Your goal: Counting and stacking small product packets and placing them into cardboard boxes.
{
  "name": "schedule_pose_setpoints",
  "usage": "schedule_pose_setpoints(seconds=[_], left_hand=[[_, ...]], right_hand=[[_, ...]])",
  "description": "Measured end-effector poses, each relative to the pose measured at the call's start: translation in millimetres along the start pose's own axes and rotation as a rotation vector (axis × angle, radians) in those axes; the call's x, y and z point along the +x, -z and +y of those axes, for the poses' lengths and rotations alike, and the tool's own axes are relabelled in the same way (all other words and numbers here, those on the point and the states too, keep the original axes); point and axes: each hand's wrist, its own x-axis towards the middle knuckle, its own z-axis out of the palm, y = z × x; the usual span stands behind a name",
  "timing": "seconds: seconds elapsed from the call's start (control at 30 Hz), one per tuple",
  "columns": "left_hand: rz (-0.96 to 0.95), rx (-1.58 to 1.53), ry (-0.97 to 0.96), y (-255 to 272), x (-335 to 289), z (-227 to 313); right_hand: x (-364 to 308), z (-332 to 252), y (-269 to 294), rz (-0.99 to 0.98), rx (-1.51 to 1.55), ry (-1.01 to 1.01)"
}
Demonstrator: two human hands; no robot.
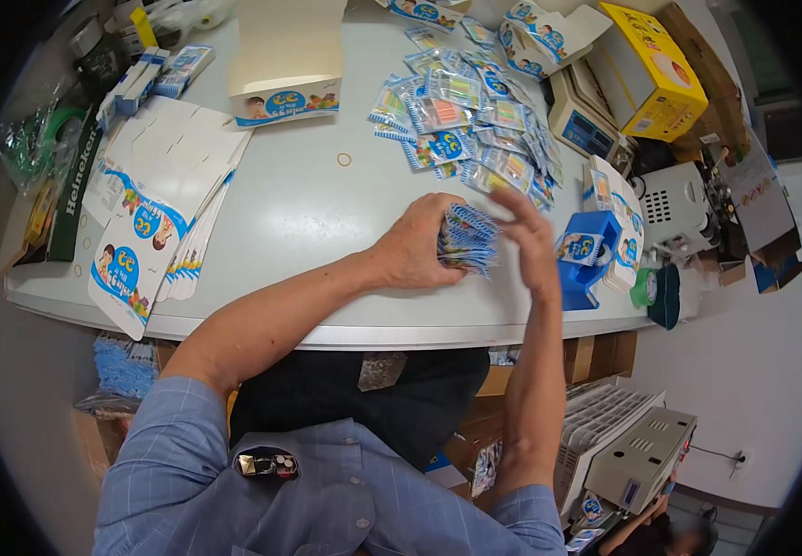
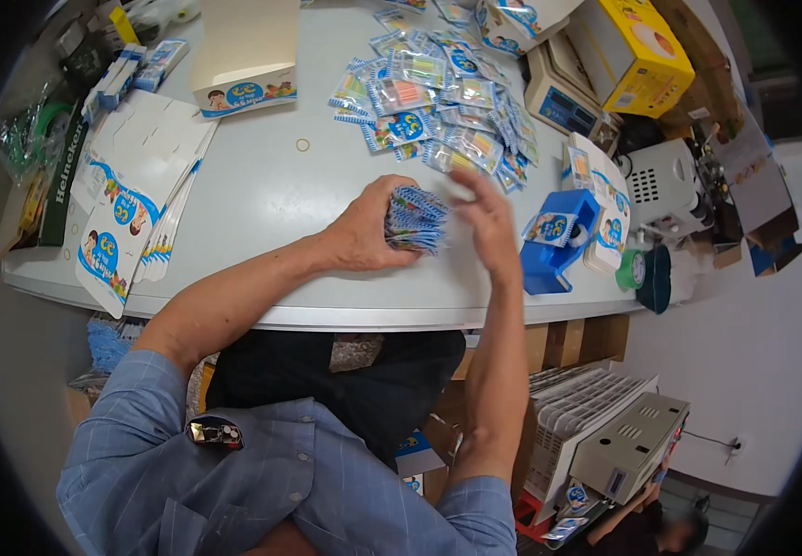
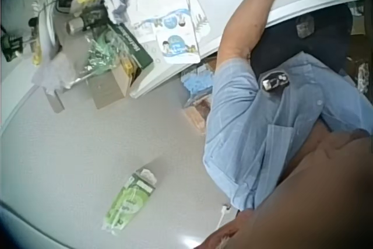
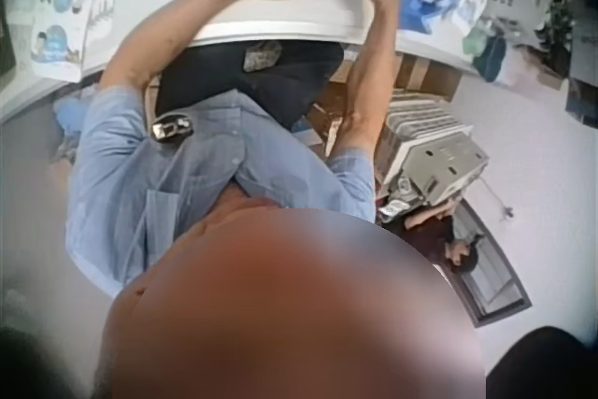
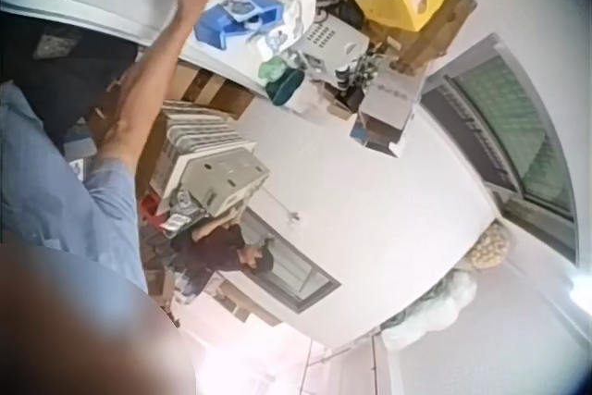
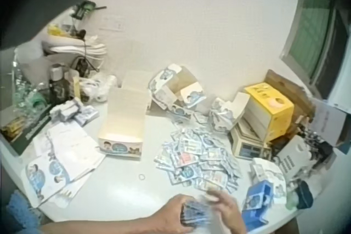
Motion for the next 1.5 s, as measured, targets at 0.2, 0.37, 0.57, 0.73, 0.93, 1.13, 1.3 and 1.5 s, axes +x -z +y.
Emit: schedule_pose_setpoints(seconds=[0.2,0.37,0.57,0.73,0.93,1.13,1.3,1.5], left_hand=[[0.002,-0.023,0.051,1.0,-1.2,0.4],[-0.004,-0.072,0.047,-2.1,0.3,-3.3],[-0.095,-0.215,0.081,-1.7,0.6,-5.4],[0.038,-0.178,-0.041,-5.6,4.5,-6.5],[0.025,0.013,-0.098,-8.9,2.5,-10.3],[0.024,0.008,-0.174,-5.2,3.6,-12.4],[0.093,-0.041,-0.079,-5.2,-0.6,-6.8],[0.265,-0.641,0.067,60.0,5.9,25.8]], right_hand=[[61.7,3.3,5.1,0.263,-0.955,0.282],[66.7,6.3,-0.7,0.354,-1.067,0.197],[16.3,21.4,-17.0,0.499,0.096,0.121],[-13.5,32.3,-63.2,0.333,0.770,-0.057],[-16.8,15.5,-73.8,0.230,0.749,-0.074],[-12.9,12.3,-81.1,0.085,0.746,-0.006],[-17.0,0.1,-90.5,0.085,0.943,-0.072],[-10.0,22.2,-103.5,0.359,0.523,-0.101]])
